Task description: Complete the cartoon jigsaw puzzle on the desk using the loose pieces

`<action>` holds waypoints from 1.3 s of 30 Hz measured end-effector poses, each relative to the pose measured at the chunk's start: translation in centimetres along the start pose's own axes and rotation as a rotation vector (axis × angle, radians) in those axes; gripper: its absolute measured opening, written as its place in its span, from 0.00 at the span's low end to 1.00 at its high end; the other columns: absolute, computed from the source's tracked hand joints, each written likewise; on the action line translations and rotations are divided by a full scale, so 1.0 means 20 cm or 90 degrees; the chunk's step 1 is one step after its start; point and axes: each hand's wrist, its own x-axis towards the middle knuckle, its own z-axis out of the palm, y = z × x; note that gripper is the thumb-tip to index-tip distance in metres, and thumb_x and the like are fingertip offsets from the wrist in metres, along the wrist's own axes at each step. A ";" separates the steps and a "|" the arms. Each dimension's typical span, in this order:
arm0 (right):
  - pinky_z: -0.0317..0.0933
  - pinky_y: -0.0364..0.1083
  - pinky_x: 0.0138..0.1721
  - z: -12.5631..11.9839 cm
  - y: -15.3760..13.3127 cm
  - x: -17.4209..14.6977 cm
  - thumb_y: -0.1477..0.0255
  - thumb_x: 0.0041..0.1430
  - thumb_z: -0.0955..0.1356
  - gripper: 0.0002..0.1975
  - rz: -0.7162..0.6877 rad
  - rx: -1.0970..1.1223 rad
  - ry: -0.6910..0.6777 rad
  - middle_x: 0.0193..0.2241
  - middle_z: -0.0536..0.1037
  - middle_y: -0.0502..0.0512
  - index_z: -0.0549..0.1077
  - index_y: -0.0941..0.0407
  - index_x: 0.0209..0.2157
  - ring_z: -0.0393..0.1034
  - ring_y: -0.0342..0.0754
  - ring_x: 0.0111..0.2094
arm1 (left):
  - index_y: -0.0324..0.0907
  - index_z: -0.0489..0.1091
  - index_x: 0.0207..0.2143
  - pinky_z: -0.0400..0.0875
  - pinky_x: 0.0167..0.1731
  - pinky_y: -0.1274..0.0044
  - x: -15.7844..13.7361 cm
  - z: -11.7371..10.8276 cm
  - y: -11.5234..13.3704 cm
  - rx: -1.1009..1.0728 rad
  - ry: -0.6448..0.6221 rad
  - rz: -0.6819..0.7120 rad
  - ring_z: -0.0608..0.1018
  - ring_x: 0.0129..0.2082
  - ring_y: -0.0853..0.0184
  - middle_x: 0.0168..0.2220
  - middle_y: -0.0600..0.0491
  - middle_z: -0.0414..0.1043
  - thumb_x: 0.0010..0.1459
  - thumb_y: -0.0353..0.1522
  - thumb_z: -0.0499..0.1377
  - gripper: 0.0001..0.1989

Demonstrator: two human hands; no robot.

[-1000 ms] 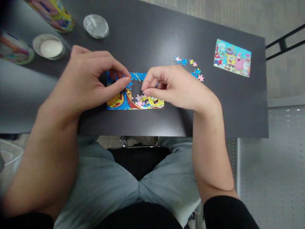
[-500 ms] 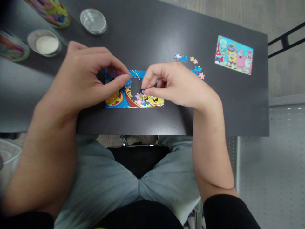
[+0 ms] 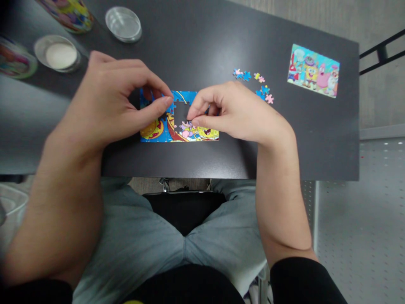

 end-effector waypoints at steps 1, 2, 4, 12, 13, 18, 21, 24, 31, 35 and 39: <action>0.74 0.56 0.39 0.00 0.00 0.00 0.64 0.70 0.89 0.06 0.002 0.002 -0.001 0.39 0.94 0.54 0.94 0.45 0.42 0.85 0.57 0.40 | 0.52 0.91 0.46 0.63 0.79 0.47 0.00 0.00 0.00 -0.005 0.000 -0.002 0.84 0.44 0.49 0.43 0.49 0.89 0.74 0.56 0.72 0.19; 0.74 0.56 0.39 0.00 0.01 0.00 0.65 0.70 0.88 0.06 -0.001 0.004 -0.002 0.40 0.94 0.54 0.94 0.46 0.43 0.84 0.56 0.39 | 0.52 0.91 0.45 0.63 0.80 0.46 0.00 0.00 0.00 -0.009 0.000 -0.004 0.84 0.44 0.49 0.43 0.49 0.89 0.73 0.56 0.72 0.20; 0.73 0.55 0.41 0.00 0.02 0.01 0.65 0.72 0.87 0.06 -0.013 0.002 -0.004 0.40 0.94 0.54 0.94 0.48 0.44 0.84 0.55 0.39 | 0.51 0.91 0.45 0.62 0.81 0.45 0.00 0.00 0.01 -0.019 -0.002 -0.007 0.85 0.46 0.49 0.43 0.49 0.90 0.73 0.56 0.73 0.20; 0.75 0.56 0.43 0.01 0.05 0.01 0.60 0.70 0.89 0.12 -0.038 0.037 0.021 0.42 0.93 0.54 0.92 0.45 0.48 0.84 0.59 0.44 | 0.55 0.91 0.46 0.68 0.72 0.40 0.00 0.00 -0.02 0.010 0.005 0.034 0.87 0.42 0.45 0.41 0.49 0.90 0.74 0.64 0.68 0.26; 0.75 0.56 0.42 0.01 0.05 0.01 0.59 0.70 0.90 0.13 -0.042 0.045 0.035 0.41 0.92 0.53 0.91 0.45 0.48 0.83 0.58 0.43 | 0.56 0.91 0.46 0.69 0.70 0.40 0.00 0.00 -0.02 0.005 0.002 0.045 0.87 0.41 0.45 0.41 0.49 0.90 0.74 0.66 0.67 0.28; 0.76 0.55 0.42 0.02 0.04 0.01 0.55 0.67 0.92 0.20 -0.053 0.069 0.089 0.41 0.90 0.53 0.90 0.45 0.51 0.82 0.58 0.42 | 0.58 0.93 0.49 0.76 0.74 0.45 -0.01 0.02 0.02 -0.078 -0.041 0.044 0.90 0.40 0.49 0.40 0.52 0.92 0.77 0.68 0.69 0.29; 0.79 0.56 0.44 0.02 0.05 0.01 0.50 0.65 0.93 0.23 -0.056 0.077 0.096 0.45 0.92 0.53 0.89 0.43 0.51 0.83 0.60 0.44 | 0.56 0.91 0.47 0.85 0.68 0.52 -0.01 0.04 0.06 -0.166 -0.057 0.009 0.92 0.44 0.49 0.42 0.51 0.92 0.75 0.66 0.74 0.27; 0.79 0.57 0.44 0.02 0.05 0.01 0.48 0.64 0.93 0.24 -0.055 0.097 0.096 0.45 0.91 0.53 0.88 0.42 0.51 0.85 0.61 0.45 | 0.54 0.90 0.48 0.90 0.58 0.58 -0.02 0.06 0.08 -0.239 -0.059 -0.026 0.93 0.48 0.48 0.44 0.49 0.92 0.72 0.65 0.78 0.27; 0.81 0.57 0.46 0.00 0.05 0.00 0.60 0.69 0.90 0.20 -0.039 0.128 0.080 0.47 0.93 0.52 0.88 0.43 0.56 0.86 0.58 0.44 | 0.55 0.93 0.55 0.89 0.56 0.62 -0.01 0.05 0.06 -0.229 -0.025 -0.014 0.92 0.53 0.50 0.51 0.50 0.94 0.78 0.59 0.75 0.21; 0.77 0.55 0.41 0.02 0.05 0.00 0.67 0.69 0.88 0.21 -0.035 0.136 0.059 0.47 0.94 0.51 0.87 0.44 0.58 0.84 0.55 0.40 | 0.54 0.93 0.53 0.90 0.56 0.61 -0.02 0.06 0.05 -0.237 -0.024 -0.015 0.93 0.51 0.50 0.50 0.49 0.94 0.79 0.56 0.76 0.18; 0.75 0.55 0.40 0.03 0.06 0.02 0.69 0.69 0.87 0.20 -0.045 0.151 0.071 0.43 0.92 0.49 0.86 0.45 0.57 0.84 0.55 0.39 | 0.51 0.92 0.52 0.91 0.56 0.63 -0.03 0.07 0.06 -0.264 -0.019 -0.030 0.93 0.49 0.52 0.48 0.49 0.94 0.78 0.58 0.77 0.21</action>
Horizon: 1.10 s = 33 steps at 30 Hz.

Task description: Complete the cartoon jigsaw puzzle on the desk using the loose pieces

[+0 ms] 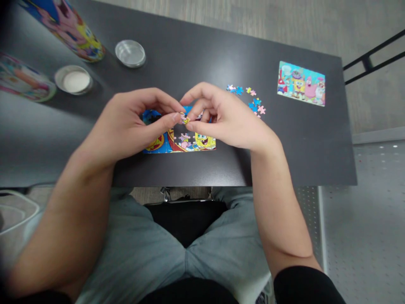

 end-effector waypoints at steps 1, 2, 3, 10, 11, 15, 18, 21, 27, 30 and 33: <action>0.76 0.55 0.41 0.00 0.01 0.00 0.68 0.69 0.87 0.19 -0.003 0.000 0.003 0.42 0.92 0.49 0.86 0.44 0.57 0.85 0.56 0.41 | 0.51 0.92 0.52 0.91 0.56 0.63 0.00 0.00 0.00 -0.004 0.002 -0.005 0.93 0.49 0.52 0.48 0.48 0.94 0.77 0.59 0.77 0.23; 0.78 0.56 0.43 -0.01 0.01 0.01 0.66 0.70 0.88 0.19 -0.004 -0.002 0.007 0.43 0.93 0.49 0.87 0.43 0.57 0.85 0.57 0.43 | 0.51 0.92 0.51 0.91 0.56 0.63 0.00 0.00 0.00 -0.007 0.002 -0.012 0.94 0.49 0.51 0.48 0.49 0.95 0.77 0.61 0.77 0.25; 0.79 0.57 0.45 -0.01 0.02 0.01 0.64 0.70 0.89 0.19 -0.003 -0.003 0.006 0.44 0.93 0.50 0.87 0.42 0.56 0.86 0.59 0.45 | 0.52 0.92 0.51 0.91 0.55 0.62 0.00 0.00 0.00 -0.008 0.001 -0.019 0.94 0.49 0.51 0.48 0.49 0.95 0.76 0.62 0.77 0.26; 0.78 0.59 0.45 -0.03 0.01 0.01 0.56 0.71 0.90 0.15 -0.010 -0.033 0.031 0.46 0.91 0.50 0.89 0.41 0.49 0.80 0.57 0.42 | 0.53 0.93 0.49 0.90 0.51 0.62 0.00 -0.01 0.00 0.001 0.009 -0.028 0.93 0.45 0.52 0.46 0.50 0.95 0.74 0.64 0.79 0.26; 0.78 0.59 0.45 -0.03 0.00 0.01 0.54 0.70 0.90 0.16 -0.006 -0.047 0.033 0.46 0.91 0.51 0.89 0.41 0.49 0.79 0.57 0.42 | 0.52 0.93 0.49 0.91 0.50 0.62 0.00 -0.01 0.00 0.003 0.010 -0.028 0.93 0.45 0.52 0.46 0.50 0.96 0.74 0.64 0.79 0.27; 0.79 0.60 0.45 -0.02 0.00 0.01 0.51 0.68 0.91 0.18 0.007 -0.066 0.029 0.45 0.91 0.52 0.88 0.41 0.47 0.78 0.59 0.42 | 0.51 0.94 0.47 0.91 0.49 0.65 0.00 -0.01 0.01 0.008 0.001 -0.024 0.93 0.45 0.53 0.43 0.49 0.95 0.75 0.62 0.78 0.26; 0.79 0.59 0.45 -0.02 0.00 0.02 0.54 0.68 0.91 0.17 0.005 -0.045 0.027 0.43 0.90 0.52 0.89 0.41 0.46 0.80 0.59 0.43 | 0.51 0.94 0.48 0.91 0.47 0.66 0.00 -0.01 0.01 0.006 -0.005 -0.023 0.93 0.45 0.53 0.44 0.49 0.95 0.75 0.60 0.79 0.24; 0.80 0.60 0.47 -0.02 0.00 0.01 0.56 0.66 0.92 0.17 0.012 -0.027 0.032 0.42 0.90 0.52 0.88 0.42 0.46 0.80 0.59 0.42 | 0.53 0.93 0.49 0.91 0.51 0.63 0.00 -0.02 0.00 0.021 0.006 -0.010 0.93 0.46 0.52 0.47 0.50 0.95 0.74 0.58 0.80 0.21; 0.82 0.59 0.45 -0.01 0.00 0.02 0.53 0.67 0.91 0.19 0.001 -0.035 0.056 0.40 0.90 0.53 0.89 0.43 0.48 0.84 0.60 0.43 | 0.56 0.93 0.50 0.91 0.57 0.56 0.00 -0.03 -0.01 0.062 0.044 -0.006 0.92 0.47 0.49 0.48 0.51 0.95 0.73 0.51 0.77 0.13; 0.80 0.56 0.43 -0.01 0.03 0.02 0.51 0.72 0.88 0.17 -0.015 -0.052 0.057 0.41 0.89 0.53 0.90 0.44 0.51 0.84 0.60 0.43 | 0.54 0.92 0.49 0.93 0.52 0.60 0.01 -0.03 -0.01 0.052 0.007 0.006 0.92 0.44 0.52 0.46 0.52 0.95 0.69 0.49 0.81 0.14; 0.78 0.55 0.43 -0.01 0.04 0.02 0.54 0.74 0.87 0.14 -0.019 -0.046 0.050 0.42 0.89 0.53 0.91 0.44 0.52 0.82 0.58 0.42 | 0.53 0.92 0.49 0.93 0.48 0.63 0.01 -0.02 -0.01 0.047 -0.007 0.008 0.92 0.43 0.54 0.46 0.51 0.94 0.67 0.48 0.83 0.15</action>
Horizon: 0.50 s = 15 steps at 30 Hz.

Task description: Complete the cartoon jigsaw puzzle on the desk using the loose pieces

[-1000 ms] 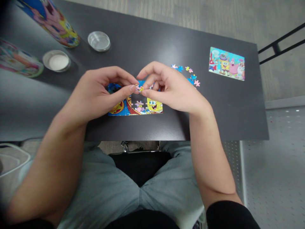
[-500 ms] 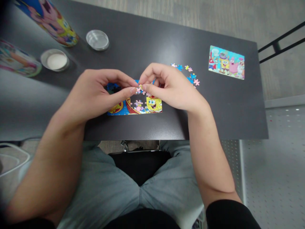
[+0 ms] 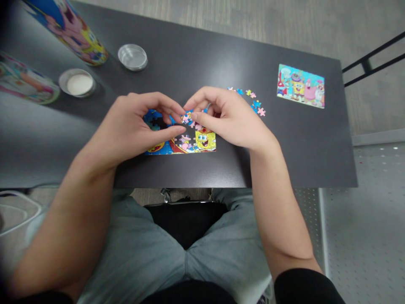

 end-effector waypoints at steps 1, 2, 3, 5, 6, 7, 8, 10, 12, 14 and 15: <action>0.77 0.55 0.43 0.00 0.00 0.00 0.54 0.74 0.88 0.14 -0.001 0.009 -0.005 0.42 0.89 0.53 0.91 0.44 0.51 0.82 0.57 0.42 | 0.53 0.92 0.49 0.93 0.48 0.63 0.00 0.00 0.00 0.001 0.002 -0.001 0.92 0.44 0.54 0.46 0.51 0.95 0.68 0.48 0.82 0.14; 0.77 0.55 0.44 0.00 0.00 0.00 0.54 0.74 0.88 0.14 -0.001 0.018 -0.012 0.43 0.89 0.52 0.91 0.44 0.50 0.81 0.57 0.41 | 0.52 0.92 0.49 0.92 0.49 0.63 0.00 0.00 0.00 0.003 0.006 -0.001 0.92 0.44 0.53 0.46 0.50 0.95 0.69 0.47 0.81 0.13; 0.77 0.55 0.44 0.00 0.00 0.00 0.54 0.73 0.89 0.14 -0.001 0.026 -0.018 0.43 0.89 0.52 0.91 0.44 0.50 0.81 0.56 0.41 | 0.52 0.92 0.50 0.92 0.49 0.63 0.00 0.00 -0.01 0.006 0.009 0.000 0.93 0.45 0.53 0.46 0.49 0.95 0.70 0.47 0.80 0.13; 0.77 0.56 0.44 0.00 0.00 0.00 0.53 0.70 0.90 0.16 0.002 0.038 -0.028 0.42 0.89 0.51 0.90 0.43 0.48 0.81 0.56 0.41 | 0.52 0.93 0.50 0.92 0.51 0.62 0.00 0.00 -0.01 0.010 0.013 0.002 0.93 0.45 0.52 0.46 0.49 0.95 0.72 0.47 0.79 0.12; 0.77 0.56 0.44 0.00 -0.01 0.00 0.54 0.69 0.91 0.16 0.003 0.042 -0.032 0.41 0.89 0.50 0.90 0.42 0.47 0.81 0.56 0.41 | 0.52 0.93 0.50 0.92 0.51 0.62 -0.01 0.00 -0.01 0.011 0.013 0.003 0.93 0.45 0.52 0.46 0.49 0.95 0.73 0.47 0.79 0.12; 0.76 0.56 0.44 0.00 -0.01 0.00 0.55 0.68 0.92 0.16 0.004 0.047 -0.032 0.40 0.89 0.50 0.90 0.42 0.46 0.80 0.56 0.41 | 0.53 0.93 0.50 0.92 0.50 0.62 -0.01 0.00 0.00 0.011 0.013 0.002 0.93 0.45 0.52 0.46 0.49 0.95 0.73 0.47 0.79 0.12; 0.76 0.56 0.44 -0.01 -0.01 0.00 0.57 0.67 0.92 0.16 0.004 0.050 -0.033 0.40 0.88 0.50 0.89 0.43 0.46 0.80 0.56 0.41 | 0.53 0.94 0.50 0.92 0.49 0.63 -0.01 -0.01 0.00 0.012 0.013 0.001 0.93 0.45 0.52 0.46 0.49 0.95 0.74 0.48 0.79 0.12; 0.75 0.56 0.43 -0.01 -0.02 0.00 0.60 0.67 0.92 0.16 0.010 0.046 -0.036 0.40 0.88 0.50 0.89 0.43 0.46 0.79 0.56 0.40 | 0.53 0.94 0.50 0.92 0.47 0.63 -0.01 -0.01 0.00 0.014 0.012 -0.002 0.93 0.45 0.52 0.46 0.49 0.96 0.75 0.49 0.78 0.12; 0.74 0.56 0.41 -0.01 -0.02 -0.01 0.61 0.67 0.92 0.16 0.013 0.029 -0.034 0.41 0.89 0.51 0.89 0.44 0.46 0.78 0.56 0.39 | 0.53 0.95 0.50 0.91 0.47 0.64 -0.01 -0.01 0.00 0.017 0.012 -0.002 0.93 0.45 0.52 0.46 0.49 0.96 0.76 0.49 0.77 0.13; 0.73 0.56 0.40 -0.01 -0.02 0.00 0.61 0.68 0.91 0.15 0.009 0.010 -0.035 0.42 0.89 0.51 0.88 0.44 0.46 0.78 0.56 0.38 | 0.53 0.95 0.50 0.91 0.48 0.64 0.00 -0.02 0.00 0.019 0.014 0.002 0.93 0.44 0.53 0.46 0.49 0.95 0.76 0.49 0.76 0.13; 0.73 0.56 0.40 -0.01 -0.01 0.00 0.61 0.69 0.90 0.14 0.001 0.002 -0.030 0.42 0.89 0.51 0.88 0.44 0.46 0.77 0.56 0.38 | 0.52 0.95 0.50 0.91 0.48 0.64 -0.01 -0.02 0.00 0.019 0.013 0.004 0.93 0.44 0.53 0.46 0.49 0.95 0.76 0.49 0.76 0.13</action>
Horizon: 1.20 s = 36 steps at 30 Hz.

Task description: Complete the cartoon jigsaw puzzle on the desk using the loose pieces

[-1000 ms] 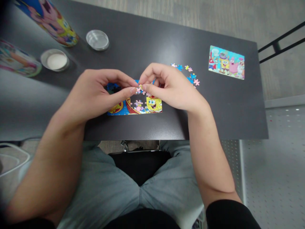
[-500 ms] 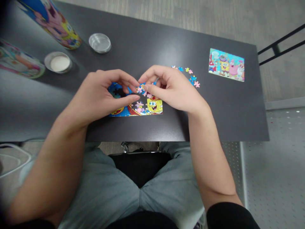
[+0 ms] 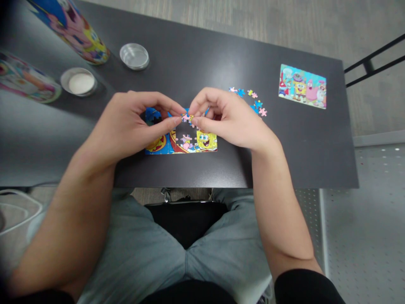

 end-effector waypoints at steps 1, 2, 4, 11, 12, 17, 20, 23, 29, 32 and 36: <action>0.73 0.55 0.39 0.00 0.01 0.00 0.60 0.70 0.90 0.13 -0.012 -0.007 0.006 0.41 0.89 0.51 0.89 0.44 0.46 0.77 0.55 0.38 | 0.52 0.94 0.49 0.91 0.49 0.64 0.00 0.00 0.00 -0.001 -0.002 -0.001 0.93 0.44 0.53 0.46 0.49 0.95 0.75 0.48 0.77 0.12; 0.72 0.54 0.38 0.00 0.01 0.01 0.59 0.71 0.89 0.13 -0.029 -0.013 0.013 0.40 0.89 0.51 0.89 0.45 0.46 0.76 0.54 0.37 | 0.52 0.94 0.48 0.90 0.49 0.64 0.00 0.00 0.00 -0.001 -0.003 -0.004 0.93 0.44 0.54 0.45 0.49 0.95 0.75 0.48 0.77 0.12; 0.69 0.53 0.35 0.01 0.03 0.02 0.57 0.75 0.87 0.12 -0.058 -0.027 0.022 0.37 0.87 0.52 0.90 0.47 0.47 0.73 0.53 0.35 | 0.52 0.93 0.47 0.90 0.49 0.64 0.00 0.00 0.01 0.004 0.002 -0.017 0.93 0.44 0.53 0.45 0.50 0.94 0.74 0.47 0.77 0.11; 0.73 0.54 0.38 0.04 0.04 0.02 0.60 0.78 0.84 0.08 -0.062 -0.069 -0.015 0.36 0.85 0.53 0.91 0.47 0.48 0.78 0.56 0.39 | 0.54 0.93 0.48 0.89 0.56 0.62 -0.01 0.00 -0.01 0.045 0.077 -0.021 0.92 0.47 0.52 0.46 0.52 0.94 0.76 0.45 0.73 0.09; 0.74 0.55 0.40 0.04 0.04 0.02 0.61 0.78 0.84 0.07 -0.062 -0.073 -0.020 0.36 0.86 0.53 0.91 0.47 0.48 0.79 0.57 0.41 | 0.54 0.92 0.47 0.89 0.55 0.62 -0.01 0.00 -0.01 0.046 0.078 -0.019 0.92 0.47 0.51 0.46 0.52 0.93 0.76 0.44 0.73 0.09; 0.77 0.57 0.41 0.05 0.03 0.03 0.63 0.73 0.87 0.10 -0.058 -0.090 -0.015 0.38 0.88 0.53 0.88 0.46 0.49 0.82 0.58 0.43 | 0.52 0.92 0.48 0.88 0.55 0.60 0.00 0.01 -0.02 0.050 0.083 -0.011 0.92 0.46 0.50 0.45 0.51 0.93 0.76 0.45 0.73 0.10; 0.76 0.58 0.40 0.06 0.03 0.03 0.64 0.72 0.88 0.12 -0.057 -0.092 -0.012 0.39 0.90 0.53 0.87 0.45 0.49 0.82 0.57 0.41 | 0.53 0.92 0.47 0.89 0.53 0.60 0.00 0.01 -0.03 0.057 0.088 0.000 0.90 0.44 0.52 0.43 0.52 0.93 0.75 0.47 0.73 0.11; 0.73 0.58 0.39 0.07 0.02 0.03 0.66 0.71 0.87 0.12 -0.061 -0.101 0.000 0.40 0.90 0.52 0.86 0.46 0.49 0.81 0.56 0.39 | 0.54 0.92 0.47 0.90 0.52 0.59 0.00 0.02 -0.03 0.062 0.089 0.009 0.90 0.43 0.52 0.43 0.52 0.93 0.75 0.48 0.73 0.12; 0.74 0.59 0.38 0.08 0.00 0.04 0.64 0.70 0.88 0.13 -0.047 -0.129 0.002 0.43 0.91 0.52 0.86 0.43 0.48 0.81 0.59 0.40 | 0.52 0.92 0.48 0.91 0.54 0.59 -0.01 0.02 -0.03 0.068 0.090 -0.006 0.93 0.48 0.48 0.43 0.49 0.93 0.78 0.52 0.74 0.15; 0.74 0.58 0.38 0.08 -0.01 0.04 0.64 0.70 0.87 0.13 -0.049 -0.135 0.005 0.41 0.90 0.52 0.86 0.43 0.48 0.81 0.58 0.39 | 0.54 0.92 0.48 0.92 0.54 0.59 -0.01 0.02 -0.03 0.070 0.084 -0.004 0.93 0.48 0.49 0.43 0.50 0.94 0.79 0.49 0.73 0.13; 0.75 0.58 0.38 0.09 -0.02 0.05 0.62 0.70 0.87 0.13 -0.030 -0.141 0.002 0.40 0.90 0.52 0.86 0.42 0.48 0.82 0.59 0.40 | 0.54 0.92 0.48 0.92 0.53 0.60 -0.01 0.01 -0.02 0.072 0.078 0.002 0.93 0.46 0.50 0.44 0.51 0.94 0.79 0.46 0.73 0.10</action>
